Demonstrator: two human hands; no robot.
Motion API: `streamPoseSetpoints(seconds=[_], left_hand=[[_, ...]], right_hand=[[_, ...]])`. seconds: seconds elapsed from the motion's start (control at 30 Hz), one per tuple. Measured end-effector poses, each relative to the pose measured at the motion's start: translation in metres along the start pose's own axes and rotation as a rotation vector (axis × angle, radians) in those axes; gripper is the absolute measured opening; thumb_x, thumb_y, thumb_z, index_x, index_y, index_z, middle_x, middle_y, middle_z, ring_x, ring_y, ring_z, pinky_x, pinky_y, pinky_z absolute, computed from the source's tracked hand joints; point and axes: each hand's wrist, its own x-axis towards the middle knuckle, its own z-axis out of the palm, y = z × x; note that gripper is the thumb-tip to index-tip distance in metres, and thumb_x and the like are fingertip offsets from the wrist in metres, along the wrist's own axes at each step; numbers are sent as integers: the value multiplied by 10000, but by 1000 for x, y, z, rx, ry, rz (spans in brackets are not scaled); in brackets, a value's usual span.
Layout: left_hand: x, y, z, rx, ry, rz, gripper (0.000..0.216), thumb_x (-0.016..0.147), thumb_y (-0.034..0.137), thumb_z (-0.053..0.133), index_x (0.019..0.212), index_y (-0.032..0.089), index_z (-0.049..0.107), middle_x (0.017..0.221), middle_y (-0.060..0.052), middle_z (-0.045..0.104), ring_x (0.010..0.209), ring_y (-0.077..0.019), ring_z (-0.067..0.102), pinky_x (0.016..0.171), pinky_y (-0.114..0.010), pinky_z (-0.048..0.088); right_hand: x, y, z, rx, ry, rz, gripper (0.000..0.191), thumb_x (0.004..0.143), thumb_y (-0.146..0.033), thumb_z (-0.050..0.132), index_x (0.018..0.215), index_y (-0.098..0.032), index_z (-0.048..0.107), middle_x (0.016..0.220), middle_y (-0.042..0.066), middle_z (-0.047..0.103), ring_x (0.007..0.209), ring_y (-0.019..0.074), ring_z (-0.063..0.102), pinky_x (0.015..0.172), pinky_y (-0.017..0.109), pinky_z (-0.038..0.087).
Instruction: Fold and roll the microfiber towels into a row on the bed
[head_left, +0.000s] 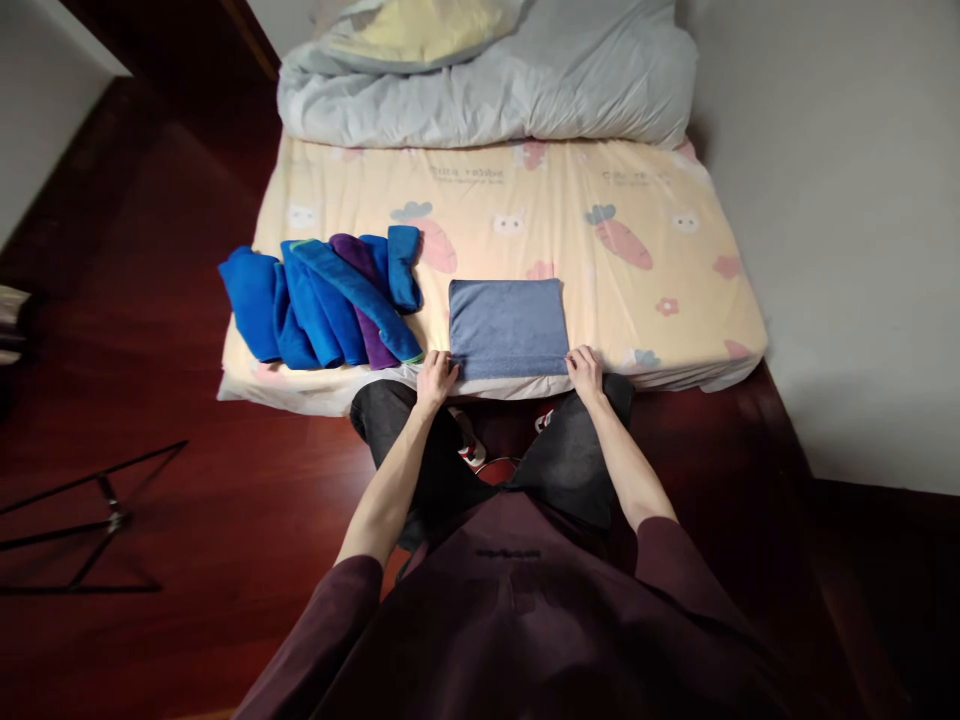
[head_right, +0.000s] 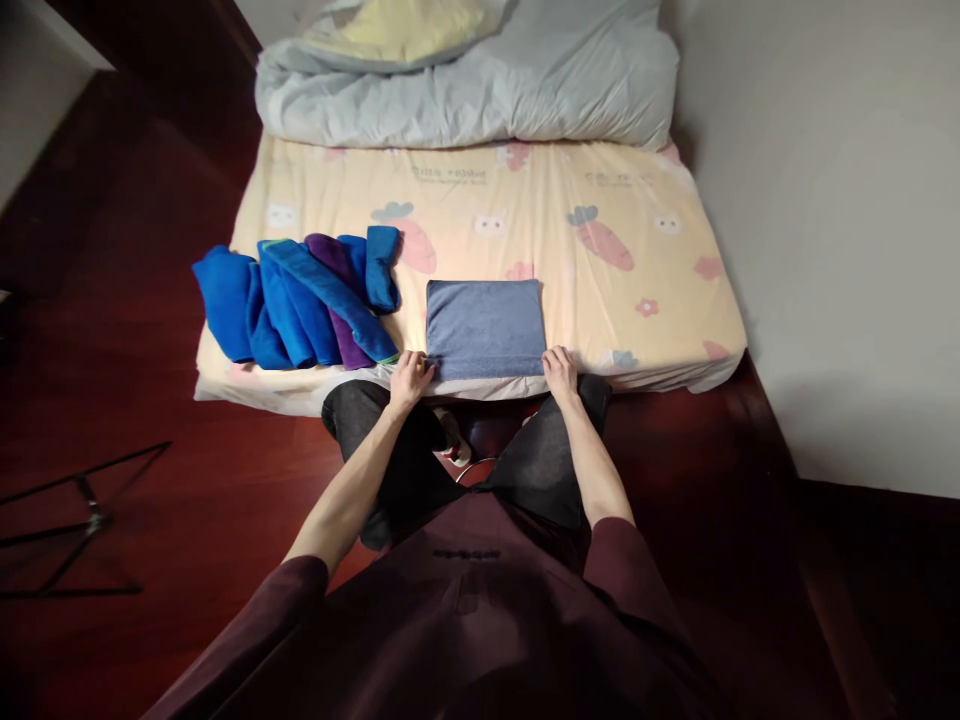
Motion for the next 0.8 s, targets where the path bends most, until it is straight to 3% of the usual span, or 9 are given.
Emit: streamPoseSetpoints(seconds=[0.1,0.23,0.37,0.5,0.67,0.8], left_hand=[[1,0,-1,34,-76,213,272,1042,294,529,1151,229,769,1199,-174,723,1140,-322,661,1002,-472,534],[2,0,0,-32,-245,320,369,1026,215,492,1266,220,771,1251,-169,742,1187,-318,652,1065,-499,530],[0,4,1,-47,-231,305,407,1025,253,495,1341,198,745,1299,-168,725,1248,-323,639,1144,-516,518],[-2,7,1,-32,-218,311,441,975,364,662,1376,189,719,1356,-188,686,1286,-370,610,1176,-557,508],[0,1,3,9,-214,298,585,830,99,623,1404,177,708,1405,-189,670,1308,-379,582,1183,-563,504],[2,-5,5,-7,-189,278,620,778,54,591,1365,188,738,1357,-169,714,1281,-374,598,1169,-551,503]], right_hand=[[6,7,-9,1,-203,-180,390,984,-77,493,1069,-221,845,1156,141,801,1174,301,715,1087,460,589],[8,17,-18,29,-329,-202,529,877,0,524,1224,-217,858,1326,105,803,1263,295,729,1186,495,576],[1,18,-23,49,-340,-194,613,790,-6,605,1342,-170,816,1481,114,733,1386,320,690,1277,520,509],[-5,14,-24,23,-330,-193,618,802,-86,697,1407,-179,780,1535,119,693,1439,354,651,1272,564,496],[-2,10,-22,1,-299,-138,554,851,-58,657,1372,-186,794,1462,112,745,1371,331,695,1227,547,525],[1,9,-18,21,-280,-101,556,844,-17,638,1337,-206,812,1424,96,769,1344,323,700,1225,538,522]])
